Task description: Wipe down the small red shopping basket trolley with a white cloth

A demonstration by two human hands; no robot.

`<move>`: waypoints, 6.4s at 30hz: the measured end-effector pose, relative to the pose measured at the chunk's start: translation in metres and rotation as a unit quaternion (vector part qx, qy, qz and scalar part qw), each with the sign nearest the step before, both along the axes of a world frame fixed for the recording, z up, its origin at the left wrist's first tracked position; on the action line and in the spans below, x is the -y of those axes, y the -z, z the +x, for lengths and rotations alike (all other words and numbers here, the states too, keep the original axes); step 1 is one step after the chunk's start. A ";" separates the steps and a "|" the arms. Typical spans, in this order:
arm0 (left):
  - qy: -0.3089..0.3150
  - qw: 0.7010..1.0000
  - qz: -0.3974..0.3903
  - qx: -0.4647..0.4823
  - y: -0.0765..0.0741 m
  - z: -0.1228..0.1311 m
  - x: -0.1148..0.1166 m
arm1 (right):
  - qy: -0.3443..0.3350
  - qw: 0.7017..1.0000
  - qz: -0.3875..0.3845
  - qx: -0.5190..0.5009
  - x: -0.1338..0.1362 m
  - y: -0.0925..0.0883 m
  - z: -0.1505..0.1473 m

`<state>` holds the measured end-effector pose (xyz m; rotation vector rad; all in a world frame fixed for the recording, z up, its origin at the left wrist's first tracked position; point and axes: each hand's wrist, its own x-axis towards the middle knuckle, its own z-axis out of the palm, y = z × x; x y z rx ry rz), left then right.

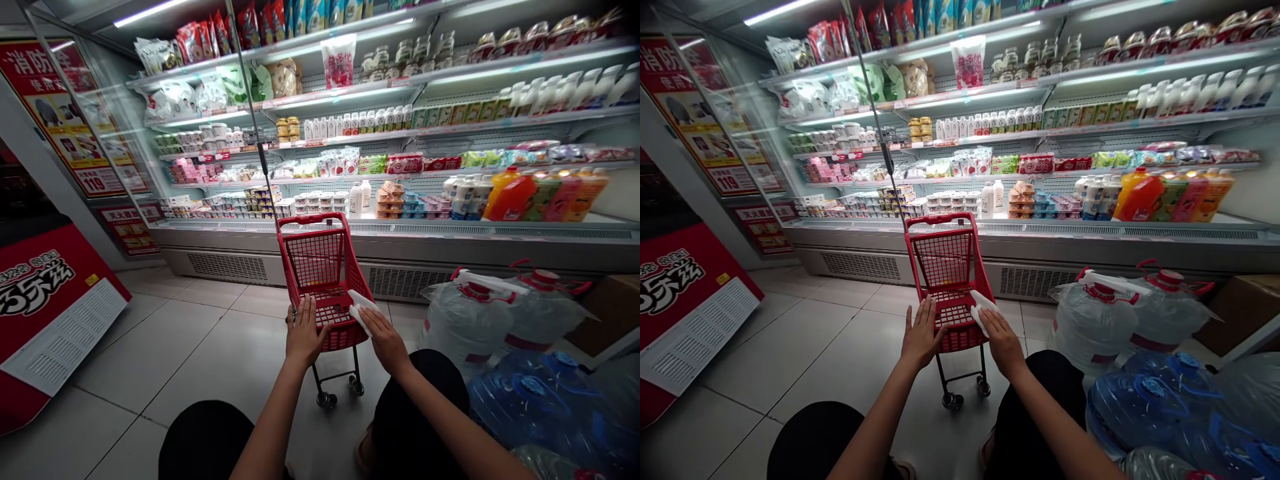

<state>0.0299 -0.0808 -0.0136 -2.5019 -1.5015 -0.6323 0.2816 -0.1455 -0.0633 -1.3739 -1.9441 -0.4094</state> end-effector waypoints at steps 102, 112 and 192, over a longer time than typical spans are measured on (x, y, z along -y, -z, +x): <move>-0.035 0.996 0.073 0.042 -0.006 -0.050 -0.002 | -0.165 0.986 -0.026 0.026 -0.037 -0.042 -0.122; -0.033 0.995 0.079 0.054 -0.010 -0.066 0.007 | -0.120 0.991 -0.001 0.055 -0.052 -0.060 -0.028; 0.050 0.994 0.097 0.007 -0.016 -0.048 0.012 | -0.044 0.996 0.010 0.073 -0.034 -0.097 0.003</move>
